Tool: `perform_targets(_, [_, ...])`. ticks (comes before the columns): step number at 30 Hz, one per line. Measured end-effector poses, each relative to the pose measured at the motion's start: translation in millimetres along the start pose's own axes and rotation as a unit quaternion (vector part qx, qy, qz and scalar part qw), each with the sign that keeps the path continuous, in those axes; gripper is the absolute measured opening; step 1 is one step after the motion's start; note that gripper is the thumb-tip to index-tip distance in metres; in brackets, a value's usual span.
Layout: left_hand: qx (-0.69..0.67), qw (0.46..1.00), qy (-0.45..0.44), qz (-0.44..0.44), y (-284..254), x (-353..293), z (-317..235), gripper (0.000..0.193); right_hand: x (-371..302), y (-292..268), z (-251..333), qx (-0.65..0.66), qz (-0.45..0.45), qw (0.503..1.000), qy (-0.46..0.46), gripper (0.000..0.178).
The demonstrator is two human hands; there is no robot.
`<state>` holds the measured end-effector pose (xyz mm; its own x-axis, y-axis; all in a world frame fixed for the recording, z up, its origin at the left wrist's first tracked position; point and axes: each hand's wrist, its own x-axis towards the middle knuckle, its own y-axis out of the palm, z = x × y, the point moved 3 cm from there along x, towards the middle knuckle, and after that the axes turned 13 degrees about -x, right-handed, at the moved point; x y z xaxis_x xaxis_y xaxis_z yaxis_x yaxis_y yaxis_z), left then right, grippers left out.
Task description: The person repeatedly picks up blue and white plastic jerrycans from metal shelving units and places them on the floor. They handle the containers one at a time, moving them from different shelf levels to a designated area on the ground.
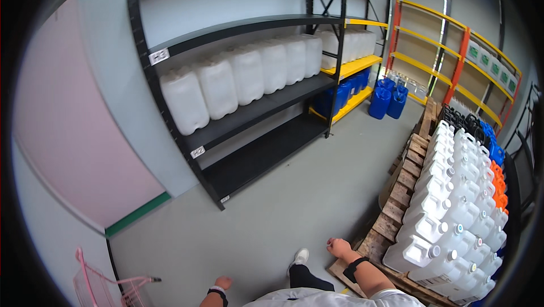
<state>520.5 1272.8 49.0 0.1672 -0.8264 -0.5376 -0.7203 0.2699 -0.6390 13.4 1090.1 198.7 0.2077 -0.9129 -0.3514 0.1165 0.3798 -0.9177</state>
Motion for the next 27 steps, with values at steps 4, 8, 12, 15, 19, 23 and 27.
perform_targets(4, [-0.038,0.998,-0.022,0.047,-3,107,-114,0.031,59,-31,-44,0.020,-0.010,0.998,0.054,0.029])
perform_targets(8, [-0.005,0.993,0.021,0.119,4,195,-215,0.031,120,-86,-83,0.047,-0.022,0.994,0.093,0.030])
perform_targets(12, [0.000,0.984,0.086,0.154,8,283,-305,0.035,178,-124,-128,0.059,-0.040,0.992,0.102,0.029])
perform_targets(15, [-0.064,0.980,0.101,0.160,9,344,-364,0.037,211,-148,-153,0.077,-0.063,0.989,0.111,0.029])
perform_targets(19, [-0.040,0.973,0.146,0.174,12,424,-444,0.031,252,-178,-197,0.100,-0.084,0.981,0.144,0.029])
perform_targets(23, [0.000,0.963,0.211,0.170,14,505,-538,0.027,290,-191,-260,0.115,-0.100,0.970,0.189,0.027])
perform_targets(27, [-0.015,0.954,0.236,0.183,19,584,-641,0.031,337,-212,-326,0.116,-0.090,0.958,0.246,0.029])
